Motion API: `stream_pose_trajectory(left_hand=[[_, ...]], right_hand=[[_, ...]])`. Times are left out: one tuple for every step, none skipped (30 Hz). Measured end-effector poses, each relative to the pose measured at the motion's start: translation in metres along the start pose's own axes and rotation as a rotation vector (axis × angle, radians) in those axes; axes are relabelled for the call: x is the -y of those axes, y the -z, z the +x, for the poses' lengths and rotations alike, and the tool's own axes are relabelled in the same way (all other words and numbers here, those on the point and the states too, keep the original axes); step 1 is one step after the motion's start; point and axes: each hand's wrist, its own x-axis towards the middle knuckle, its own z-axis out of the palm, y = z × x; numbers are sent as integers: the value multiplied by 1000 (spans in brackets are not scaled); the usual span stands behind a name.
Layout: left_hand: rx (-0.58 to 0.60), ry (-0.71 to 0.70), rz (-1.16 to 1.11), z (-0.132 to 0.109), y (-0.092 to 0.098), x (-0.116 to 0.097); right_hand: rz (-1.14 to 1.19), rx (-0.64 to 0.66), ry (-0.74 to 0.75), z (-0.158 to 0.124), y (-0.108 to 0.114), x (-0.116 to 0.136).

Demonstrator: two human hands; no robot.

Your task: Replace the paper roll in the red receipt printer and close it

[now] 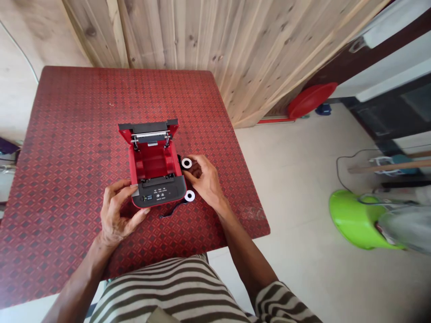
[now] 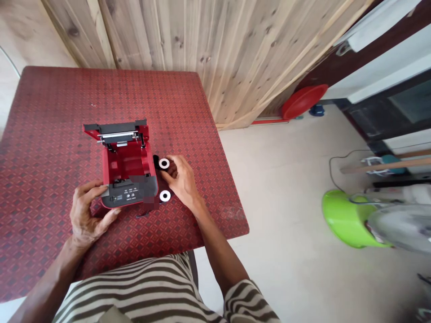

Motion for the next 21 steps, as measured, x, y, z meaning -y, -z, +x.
stream_pose_trajectory(left_hand=[[4, 1, 4, 0, 0, 0], [8, 3, 7, 0, 0, 0], [10, 7, 8, -1, 0, 0], [12, 12, 5, -1, 0, 1], [11, 17, 2, -2, 0, 1], [12, 21, -4, -2, 0, 1], [13, 25, -9, -3, 0, 1], [15, 31, -14, -3, 0, 1], [17, 37, -18, -3, 0, 1], [17, 41, -20, -3, 0, 1], [15, 45, -21, -3, 0, 1], [10, 49, -24, -3, -1, 1], [5, 50, -27, -3, -1, 0], [1, 49, -33, -3, -1, 0], [-1, 48, -39, -3, -1, 0], [-1, 49, -43, -3, -1, -1], [1, 49, -46, -2, -1, -1], [4, 46, -44, -2, -1, -1], [5, 42, -40, -2, -1, -1], [5, 39, -34, -2, -1, -1], [8, 37, -31, -3, -1, -1]], right_hand=[[25, -2, -14, -3, 6, 0], [39, -7, -25, -8, 13, 0], [37, -7, -29, -14, 21, 1], [21, 10, -29, -21, 29, 3], [-2, 51, -26, -29, 37, 6], [-23, 107, -24, -37, 43, 9], [-37, 168, -29, -45, 46, 11], [-39, 222, -35, -51, 47, 13], [-32, 256, -37, -57, 44, 14], [-24, 266, -32, -62, 40, 15], [-19, 256, -23, -65, 35, 15], [-15, 237, -11, -67, 31, 15], [-9, 218, 1, -67, 29, 17], [-1, 205, 11, -67, 30, 21], [9, 205, 20, -65, 34, 28], [17, 220, 36, -62, 40, 37], [18, 239, 67, -57, 48, 48], [10, 277, 115, -51, 56, 62], [-23, 310, 191, -43, 63, 75], [-76, 316, 295, -34, 66, 88], [-151, 327, 387, -24, 65, 99]])
